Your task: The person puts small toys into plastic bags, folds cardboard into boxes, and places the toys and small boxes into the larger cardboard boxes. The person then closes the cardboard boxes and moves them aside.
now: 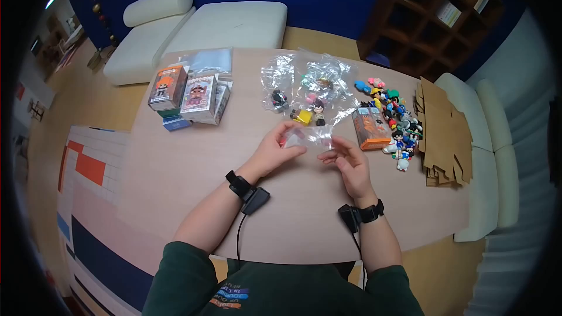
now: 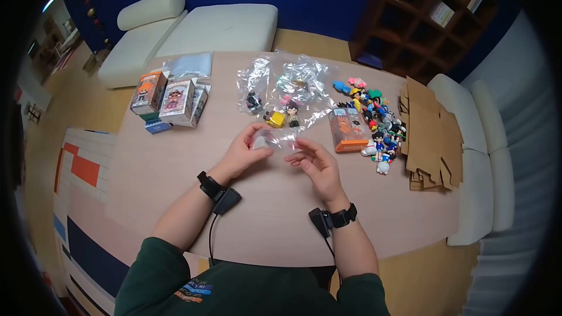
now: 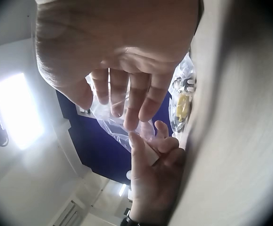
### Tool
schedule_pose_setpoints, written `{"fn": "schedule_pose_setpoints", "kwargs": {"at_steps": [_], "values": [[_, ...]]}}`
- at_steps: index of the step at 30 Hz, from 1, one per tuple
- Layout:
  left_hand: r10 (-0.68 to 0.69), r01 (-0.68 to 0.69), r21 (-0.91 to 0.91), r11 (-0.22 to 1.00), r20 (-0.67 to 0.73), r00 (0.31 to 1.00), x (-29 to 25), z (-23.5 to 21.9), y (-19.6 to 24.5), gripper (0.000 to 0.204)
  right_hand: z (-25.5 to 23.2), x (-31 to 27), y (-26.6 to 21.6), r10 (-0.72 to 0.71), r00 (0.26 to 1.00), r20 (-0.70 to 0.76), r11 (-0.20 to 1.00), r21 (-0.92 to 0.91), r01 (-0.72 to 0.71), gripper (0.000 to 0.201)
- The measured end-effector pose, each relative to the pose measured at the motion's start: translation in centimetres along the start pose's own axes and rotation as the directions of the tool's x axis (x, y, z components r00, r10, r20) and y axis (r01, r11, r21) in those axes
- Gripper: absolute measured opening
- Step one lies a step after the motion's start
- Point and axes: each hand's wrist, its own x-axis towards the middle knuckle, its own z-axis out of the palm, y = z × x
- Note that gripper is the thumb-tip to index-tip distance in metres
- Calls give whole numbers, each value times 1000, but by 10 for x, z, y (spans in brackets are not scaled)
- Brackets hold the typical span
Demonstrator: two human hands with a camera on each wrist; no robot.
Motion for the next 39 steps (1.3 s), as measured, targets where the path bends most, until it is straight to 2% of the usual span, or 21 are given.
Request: {"fn": "schedule_pose_setpoints", "kwargs": {"at_steps": [2, 4, 6, 8, 10, 12, 13, 18, 20, 23, 25, 27, 29, 30, 32, 33, 34, 35, 36, 37, 39], "values": [[10, -11, -78, 997, -13, 1000, 0, -3, 4, 51, -2, 3, -1, -11, 998, -58, 1000, 6, 11, 40], [-157, 144, -261, 955, -30, 987, -1, -8, 6, 47, -4, 4, -1, 46, 983, -180, 999, -14, -49, 35], [-103, 92, -233, 968, -36, 994, 2, -11, -5, 44, -10, 4, 5, 68, 972, -226, 997, -22, -75, 32], [-148, 121, -393, 912, -38, 988, 3, -15, -6, 43, -14, 4, 9, 92, 959, -267, 994, -30, -104, 30], [-176, 149, -427, 892, -22, 984, 1, -17, -3, 42, -15, 7, 11, 207, 928, -309, 977, 10, -215, 26], [-264, 199, -472, 859, -76, 962, 2, -16, -1, 40, -16, 10, 14, 255, 913, -317, 961, -25, -276, 25], [-255, 185, -473, 862, -87, 963, 3, -16, -1, 40, -16, 11, 16, 295, 899, -323, 943, -53, -329, 24], [-277, 171, -571, 803, -103, 955, 8, -19, -5, 45, -16, 13, 15, 331, 885, -328, 929, -52, -367, 24], [-311, 163, -664, 730, -110, 944, 10, -19, -7, 50, -13, 17, 13, 340, 881, -328, 920, -78, -385, 24], [-308, 161, -698, 698, -89, 947, 13, -20, -7, 54, -5, 24, 6, 369, 875, -313, 883, -177, -435, 25], [-324, 168, -717, 676, -85, 942, 14, -20, -5, 56, -1, 29, 4, 228, 959, -172, 829, -482, -283, 28], [-336, 169, -732, 660, -86, 938, 14, -21, -5, 57, 4, 31, 8, 260, 955, -143, 820, -489, -297, 29], [-298, 175, -745, 643, -33, 954, 14, -23, -7, 62, 7, 33, 14, 282, 953, -107, 813, -500, -297, 30], [-292, 167, -744, 646, -40, 955, 14, -23, -8, 62, 9, 31, 19, 275, 954, -118, 850, -434, -299, 31], [-235, 307, -724, 618, 203, 951, 12, -22, -8, 62, 15, 32, 22, 267, 956, -123, 884, -364, -294, 32], [-189, 356, -751, 555, 303, 934, 11, -22, -8, 61, 17, 32, 21, 194, 971, -141, 933, -278, -227, 32], [-188, 353, -752, 556, 300, 935, 11, -21, -7, 61, 19, 33, 18, 122, 978, -167, 969, -193, -154, 33], [-153, 397, -703, 591, 385, 910, 10, -18, -6, 62, 22, 35, 16, 123, 979, -166, 969, -195, -155, 33], [-122, 434, -648, 625, 468, 875, 9, -17, -5, 64, 26, 36, 14, 31, 985, -169, 967, -244, -72, 32], [-193, 504, -611, 610, 503, 843, 8, -16, 4, 69, 27, 37, 13, -61, 984, -167, 956, -293, 9, 32], [-250, 554, -544, 630, 533, 808, 4, -13, 6, 66, 23, 32, 19, -1, 992, -127, 949, -312, -39, 30]]}}
